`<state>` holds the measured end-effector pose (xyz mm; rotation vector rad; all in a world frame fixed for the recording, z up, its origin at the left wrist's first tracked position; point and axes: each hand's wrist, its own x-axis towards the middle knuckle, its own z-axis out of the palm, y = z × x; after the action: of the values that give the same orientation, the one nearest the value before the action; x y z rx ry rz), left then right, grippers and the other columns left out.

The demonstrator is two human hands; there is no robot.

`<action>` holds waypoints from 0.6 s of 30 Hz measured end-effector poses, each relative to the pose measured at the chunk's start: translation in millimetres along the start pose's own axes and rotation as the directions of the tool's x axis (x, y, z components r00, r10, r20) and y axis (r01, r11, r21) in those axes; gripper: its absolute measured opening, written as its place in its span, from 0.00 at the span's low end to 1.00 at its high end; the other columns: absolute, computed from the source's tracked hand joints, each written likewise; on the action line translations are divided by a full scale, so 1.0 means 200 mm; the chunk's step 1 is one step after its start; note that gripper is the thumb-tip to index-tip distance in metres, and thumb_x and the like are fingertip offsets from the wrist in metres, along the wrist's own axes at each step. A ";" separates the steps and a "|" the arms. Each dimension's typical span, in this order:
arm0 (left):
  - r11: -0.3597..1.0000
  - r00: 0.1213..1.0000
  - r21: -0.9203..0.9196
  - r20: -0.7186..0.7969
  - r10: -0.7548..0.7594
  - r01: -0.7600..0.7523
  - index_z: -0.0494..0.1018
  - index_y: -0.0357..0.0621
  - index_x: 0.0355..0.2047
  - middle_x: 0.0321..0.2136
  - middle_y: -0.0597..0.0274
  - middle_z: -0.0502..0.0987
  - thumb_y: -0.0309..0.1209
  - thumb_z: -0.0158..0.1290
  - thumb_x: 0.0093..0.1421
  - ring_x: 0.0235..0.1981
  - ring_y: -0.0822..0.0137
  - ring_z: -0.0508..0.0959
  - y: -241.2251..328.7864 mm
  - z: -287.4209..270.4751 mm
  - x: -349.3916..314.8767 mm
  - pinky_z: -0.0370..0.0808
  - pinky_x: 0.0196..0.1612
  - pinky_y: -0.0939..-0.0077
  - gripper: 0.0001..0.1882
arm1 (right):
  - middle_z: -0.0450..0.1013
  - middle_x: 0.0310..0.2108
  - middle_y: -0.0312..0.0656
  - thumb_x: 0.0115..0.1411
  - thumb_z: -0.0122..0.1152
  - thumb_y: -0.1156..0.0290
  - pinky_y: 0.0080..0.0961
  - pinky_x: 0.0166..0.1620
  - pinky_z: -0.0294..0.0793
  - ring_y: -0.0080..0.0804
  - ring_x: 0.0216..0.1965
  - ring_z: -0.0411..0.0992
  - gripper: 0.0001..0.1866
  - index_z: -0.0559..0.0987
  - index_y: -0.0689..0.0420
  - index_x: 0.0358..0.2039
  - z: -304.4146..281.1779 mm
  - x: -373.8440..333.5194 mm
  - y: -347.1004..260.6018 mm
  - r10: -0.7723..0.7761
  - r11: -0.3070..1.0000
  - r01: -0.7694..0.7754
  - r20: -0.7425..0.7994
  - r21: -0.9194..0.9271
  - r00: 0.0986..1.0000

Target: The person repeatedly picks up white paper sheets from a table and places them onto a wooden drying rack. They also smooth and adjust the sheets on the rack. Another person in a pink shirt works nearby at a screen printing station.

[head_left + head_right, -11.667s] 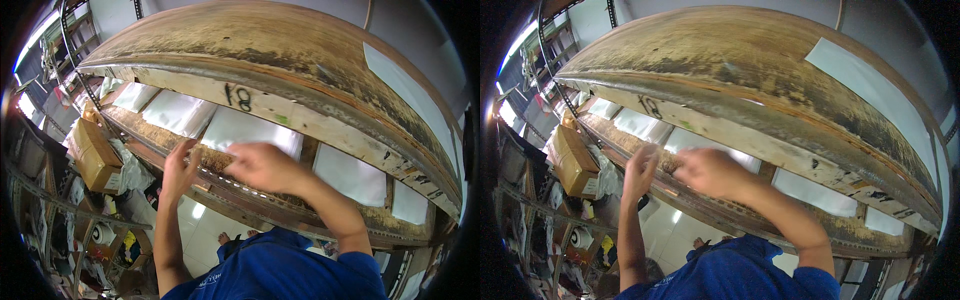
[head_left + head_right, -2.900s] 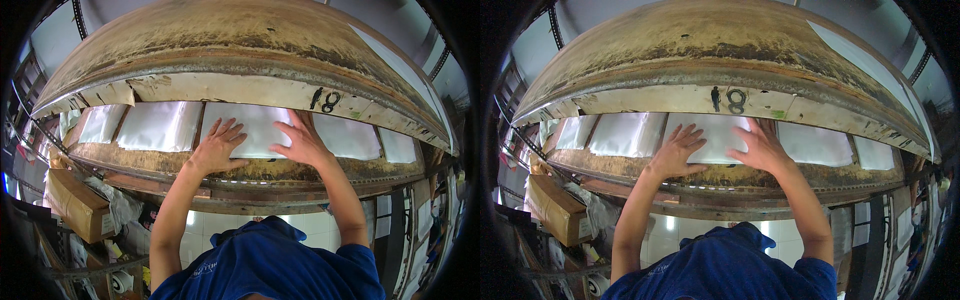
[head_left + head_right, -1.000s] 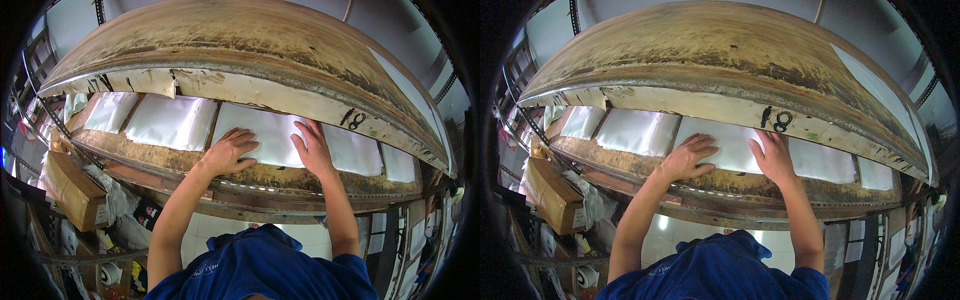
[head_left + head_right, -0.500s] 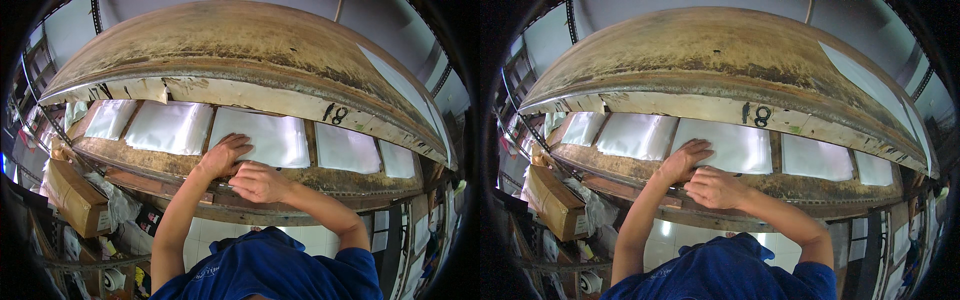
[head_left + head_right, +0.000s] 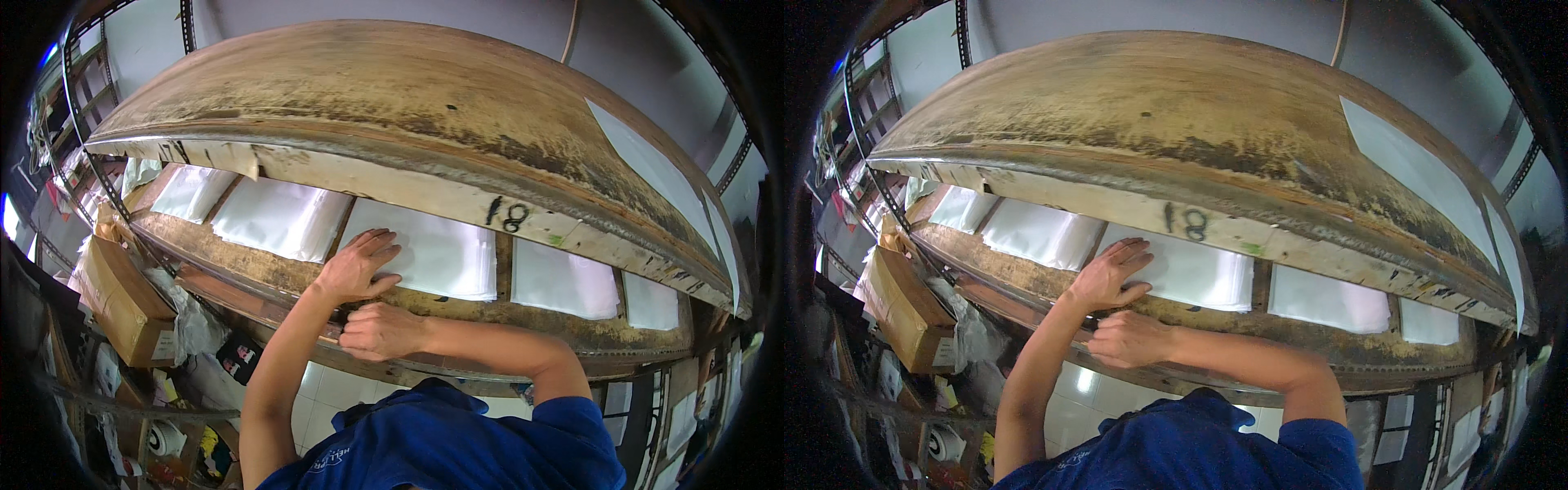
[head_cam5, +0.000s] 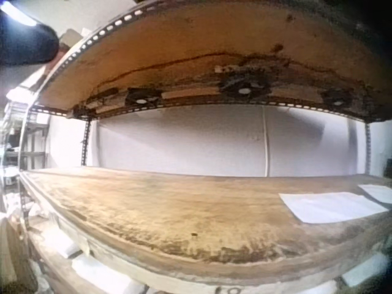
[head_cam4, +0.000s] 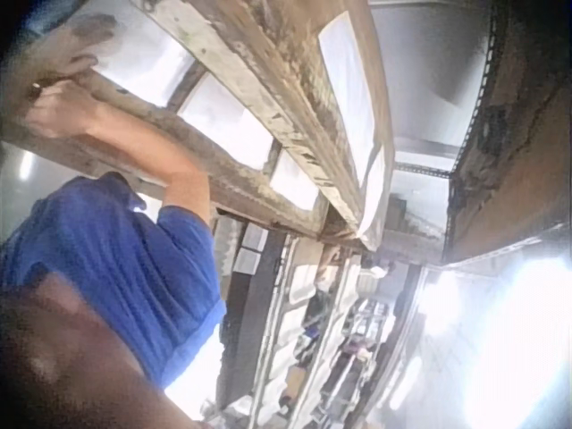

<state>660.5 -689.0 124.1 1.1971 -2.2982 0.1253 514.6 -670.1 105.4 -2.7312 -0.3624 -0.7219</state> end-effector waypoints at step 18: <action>0.939 0.953 0.210 -0.199 -0.230 0.270 0.73 0.37 0.39 0.43 0.51 0.75 0.35 0.55 0.55 0.47 0.52 0.73 0.11 0.00 -0.04 0.72 0.50 0.62 0.15 | 0.72 0.21 0.43 0.45 0.60 0.71 0.35 0.34 0.73 0.40 0.27 0.74 0.05 0.74 0.58 0.21 0.02 -0.01 0.00 -0.012 0.999 0.011 -0.024 -0.043 1.000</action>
<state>647.1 -669.8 124.3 1.5257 -2.0020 0.4010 513.4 -669.2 101.4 -2.7601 -0.3612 -0.7740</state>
